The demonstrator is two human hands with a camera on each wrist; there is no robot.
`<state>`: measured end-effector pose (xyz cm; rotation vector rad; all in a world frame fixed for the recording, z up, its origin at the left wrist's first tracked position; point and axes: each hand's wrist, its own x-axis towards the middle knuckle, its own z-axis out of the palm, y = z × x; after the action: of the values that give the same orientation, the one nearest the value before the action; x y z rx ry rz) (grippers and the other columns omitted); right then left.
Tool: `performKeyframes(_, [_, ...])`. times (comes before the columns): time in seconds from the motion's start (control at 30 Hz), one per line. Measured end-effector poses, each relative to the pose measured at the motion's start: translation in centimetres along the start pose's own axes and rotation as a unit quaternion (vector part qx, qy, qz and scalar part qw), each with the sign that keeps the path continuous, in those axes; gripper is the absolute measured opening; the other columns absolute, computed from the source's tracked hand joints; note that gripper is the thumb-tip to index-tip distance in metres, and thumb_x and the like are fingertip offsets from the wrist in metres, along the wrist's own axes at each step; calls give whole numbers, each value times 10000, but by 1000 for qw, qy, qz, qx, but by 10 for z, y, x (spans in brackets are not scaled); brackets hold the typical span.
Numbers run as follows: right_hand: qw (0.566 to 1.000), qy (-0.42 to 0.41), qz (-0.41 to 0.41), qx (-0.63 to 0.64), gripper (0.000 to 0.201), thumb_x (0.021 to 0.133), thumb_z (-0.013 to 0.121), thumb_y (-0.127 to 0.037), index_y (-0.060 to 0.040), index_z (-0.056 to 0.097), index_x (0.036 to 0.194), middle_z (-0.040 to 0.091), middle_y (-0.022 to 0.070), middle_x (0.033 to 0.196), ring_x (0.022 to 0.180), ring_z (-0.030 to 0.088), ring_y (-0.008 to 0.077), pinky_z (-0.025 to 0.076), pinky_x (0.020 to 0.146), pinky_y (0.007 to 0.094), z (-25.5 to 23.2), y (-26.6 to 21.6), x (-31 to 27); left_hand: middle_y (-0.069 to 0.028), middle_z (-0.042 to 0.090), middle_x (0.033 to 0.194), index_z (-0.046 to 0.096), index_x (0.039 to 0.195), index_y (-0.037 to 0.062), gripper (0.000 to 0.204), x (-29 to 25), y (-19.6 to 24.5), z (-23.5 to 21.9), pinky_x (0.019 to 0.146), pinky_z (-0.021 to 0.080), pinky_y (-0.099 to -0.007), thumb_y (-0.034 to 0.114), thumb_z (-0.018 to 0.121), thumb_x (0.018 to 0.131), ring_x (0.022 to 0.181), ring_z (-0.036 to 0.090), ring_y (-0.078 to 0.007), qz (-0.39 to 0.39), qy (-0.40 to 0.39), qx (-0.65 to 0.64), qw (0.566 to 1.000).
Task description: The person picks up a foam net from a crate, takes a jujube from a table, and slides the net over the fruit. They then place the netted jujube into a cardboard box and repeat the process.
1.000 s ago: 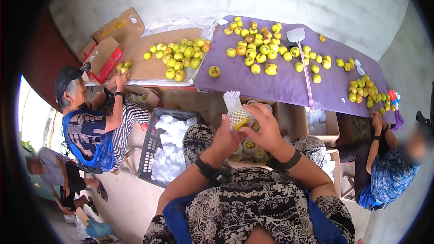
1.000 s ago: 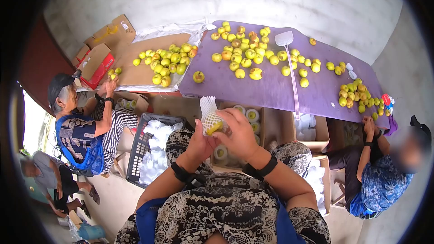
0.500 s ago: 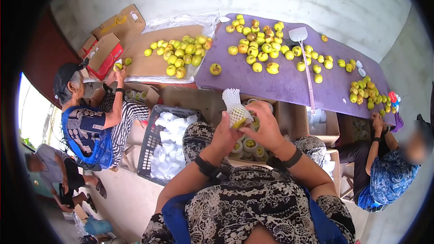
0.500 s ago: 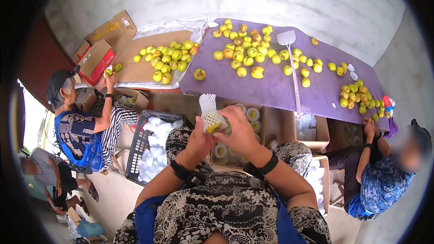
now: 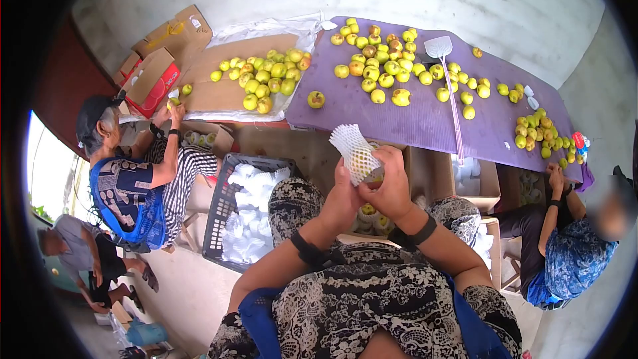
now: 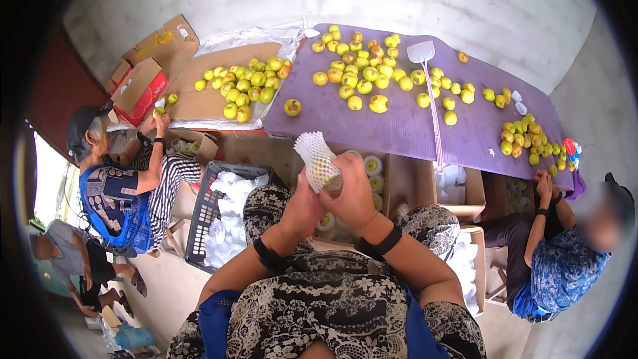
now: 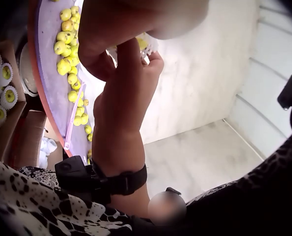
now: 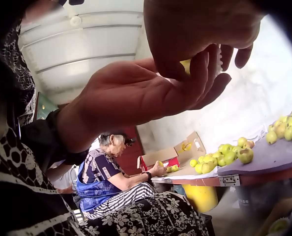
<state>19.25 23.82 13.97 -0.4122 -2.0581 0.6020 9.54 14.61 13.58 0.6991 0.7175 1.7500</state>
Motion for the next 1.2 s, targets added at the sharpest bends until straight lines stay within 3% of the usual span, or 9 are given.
performKeyframes(0.17, [999,9,-8,42,643,627,771,-67,-25,458,1187,470,204,1198,1062,534,385,471,895,427,1,2,-3,-101,379,1450,237,1460,67,777,7,1,-17,1107,335,-434,648,243,944,1339,386,-269,-31,-12,-57,998])
performKeyframes(0.27, [998,27,-13,57,651,624,776,-82,-27,453,1186,482,208,1186,1071,530,390,458,913,445,7,2,-8,-116,386,1429,204,1465,86,616,6,-7,-19,1098,360,-438,508,235,1017,1305,423,-268,-45,-51,-111,992])
performKeyframes(0.47, [995,-15,-41,88,553,689,719,-71,-26,462,1176,506,212,1175,1109,514,401,418,952,473,-5,3,-8,-96,478,1290,299,1378,62,508,8,-3,-15,1065,404,-434,146,547,943,1217,489,-249,-9,-20,-84,996])
performKeyframes(0.57, [991,-59,-78,95,402,741,628,-7,-13,507,1124,545,195,1131,1073,543,389,445,917,446,-32,2,7,-95,478,1260,298,1363,48,654,5,0,-26,1034,421,-398,58,672,826,1186,498,-229,-35,32,-6,999])
performKeyframes(0.63, [992,-54,-56,104,342,749,589,25,-14,536,1084,570,180,1081,1039,562,374,458,891,431,-45,-3,20,-121,461,1262,283,1360,23,798,5,-1,-37,1015,413,-369,81,778,736,1187,486,-223,27,31,201,979])
performKeyframes(0.67, [992,-47,-31,112,297,756,550,57,-16,564,1044,594,165,1031,1005,580,359,472,865,416,-52,-6,26,-121,461,1262,283,1360,23,798,3,-1,-38,1015,413,-369,81,778,736,1187,486,-223,24,30,199,979])
performKeyframes(0.83, [985,-94,-118,87,241,741,526,90,-36,608,929,618,117,920,887,587,330,486,773,406,-64,-31,70,-162,437,1263,296,1331,5,882,-2,8,-39,998,409,-367,161,844,658,1186,470,-246,111,42,485,867])
performKeyframes(1.03, [965,-208,-162,8,179,687,571,53,-60,641,807,623,86,807,807,565,324,466,715,422,-62,-33,86,-154,494,1192,308,1321,21,857,-9,26,-27,933,441,-361,149,833,655,1107,518,-245,49,46,530,846])
performKeyframes(1.2, [940,-290,-179,-7,176,666,594,42,-65,631,801,611,106,796,830,566,335,461,730,435,-59,-35,88,-149,507,1173,324,1307,24,829,-9,26,-30,910,454,-360,150,825,659,1074,536,-240,76,35,553,829])
